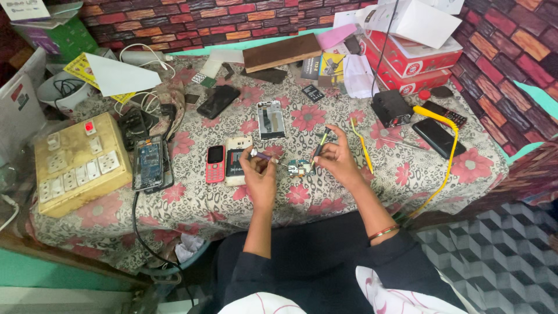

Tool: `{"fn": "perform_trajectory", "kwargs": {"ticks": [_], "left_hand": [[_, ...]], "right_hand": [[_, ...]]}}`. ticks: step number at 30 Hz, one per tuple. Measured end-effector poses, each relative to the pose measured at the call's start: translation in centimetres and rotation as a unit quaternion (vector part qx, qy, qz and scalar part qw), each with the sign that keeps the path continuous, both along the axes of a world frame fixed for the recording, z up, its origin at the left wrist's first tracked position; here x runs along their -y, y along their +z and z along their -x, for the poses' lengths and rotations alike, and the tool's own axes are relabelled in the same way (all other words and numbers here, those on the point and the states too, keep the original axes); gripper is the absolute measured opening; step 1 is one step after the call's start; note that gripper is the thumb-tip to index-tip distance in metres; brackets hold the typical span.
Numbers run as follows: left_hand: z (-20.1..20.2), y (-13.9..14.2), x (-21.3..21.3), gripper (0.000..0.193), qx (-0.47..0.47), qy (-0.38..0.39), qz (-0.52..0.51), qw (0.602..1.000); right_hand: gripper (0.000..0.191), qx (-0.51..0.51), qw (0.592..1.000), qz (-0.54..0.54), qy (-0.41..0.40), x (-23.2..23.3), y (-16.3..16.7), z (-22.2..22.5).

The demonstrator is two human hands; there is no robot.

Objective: The person works at a repair bench on a disassembled phone, using a screwdriver to work on the exposed motherboard, then picks up a yellow soldering iron and solders components on the board, steadying it with the other hand. They set the iron down and continue handling the board and small parts with tweezers.

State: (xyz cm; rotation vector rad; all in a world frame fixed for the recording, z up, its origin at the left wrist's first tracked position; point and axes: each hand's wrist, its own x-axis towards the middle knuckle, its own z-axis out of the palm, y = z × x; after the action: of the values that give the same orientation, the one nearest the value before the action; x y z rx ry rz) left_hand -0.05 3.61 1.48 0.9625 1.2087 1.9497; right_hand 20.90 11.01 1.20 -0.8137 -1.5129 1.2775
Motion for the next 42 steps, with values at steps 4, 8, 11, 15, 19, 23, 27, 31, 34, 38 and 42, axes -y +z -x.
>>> {"fn": "perform_trajectory", "kwargs": {"ticks": [4, 8, 11, 15, 19, 23, 27, 31, 34, 38, 42], "left_hand": [[0.0, -0.1, 0.0, 0.062, 0.000, -0.001, -0.004, 1.000], [0.0, -0.2, -0.1, 0.063, 0.003, -0.004, -0.014, 1.000], [0.0, -0.2, -0.1, 0.063, 0.003, -0.008, -0.016, 1.000], [0.0, -0.2, -0.1, 0.063, 0.000, -0.006, -0.009, 1.000], [0.0, -0.1, -0.1, 0.063, -0.001, 0.000, -0.004, 1.000], [0.0, 0.0, -0.2, 0.063, 0.009, -0.006, -0.016, 1.000], [-0.1, 0.1, 0.0, 0.062, 0.001, -0.001, -0.007, 1.000], [-0.1, 0.0, 0.0, 0.062, -0.005, -0.001, 0.002, 1.000], [-0.1, -0.1, -0.1, 0.062, -0.003, -0.002, -0.003, 1.000], [-0.2, -0.1, -0.2, 0.062, -0.001, 0.000, -0.002, 1.000], [-0.2, 0.0, -0.2, 0.061, 0.000, -0.003, -0.002, 1.000]], "right_hand": [[0.091, -0.023, 1.000, 0.000, 0.002, -0.1, -0.2, 0.0], [0.091, -0.020, 1.000, 0.004, 0.005, -0.2, -0.3, 0.0], [0.091, -0.012, 1.000, 0.001, 0.007, -0.2, -0.4, 0.0], [0.091, -0.018, 1.000, -0.007, 0.002, -0.3, -0.6, 0.0], [0.092, -0.028, 1.000, -0.012, -0.005, -0.5, -0.9, -0.1], [0.093, -0.029, 0.999, -0.022, -0.013, -0.6, -0.9, 0.0], [0.092, -0.019, 0.999, -0.020, -0.034, -0.4, -0.7, 0.1], [0.092, 0.003, 0.997, -0.008, -0.073, -0.3, -0.6, 0.3], [0.092, -0.001, 0.996, 0.006, -0.086, -0.3, -0.7, 0.4], [0.094, -0.051, 0.995, -0.003, -0.082, -1.1, -0.6, 0.5], [0.096, -0.008, 0.996, 0.020, -0.091, -2.1, -0.5, 1.0]]}}
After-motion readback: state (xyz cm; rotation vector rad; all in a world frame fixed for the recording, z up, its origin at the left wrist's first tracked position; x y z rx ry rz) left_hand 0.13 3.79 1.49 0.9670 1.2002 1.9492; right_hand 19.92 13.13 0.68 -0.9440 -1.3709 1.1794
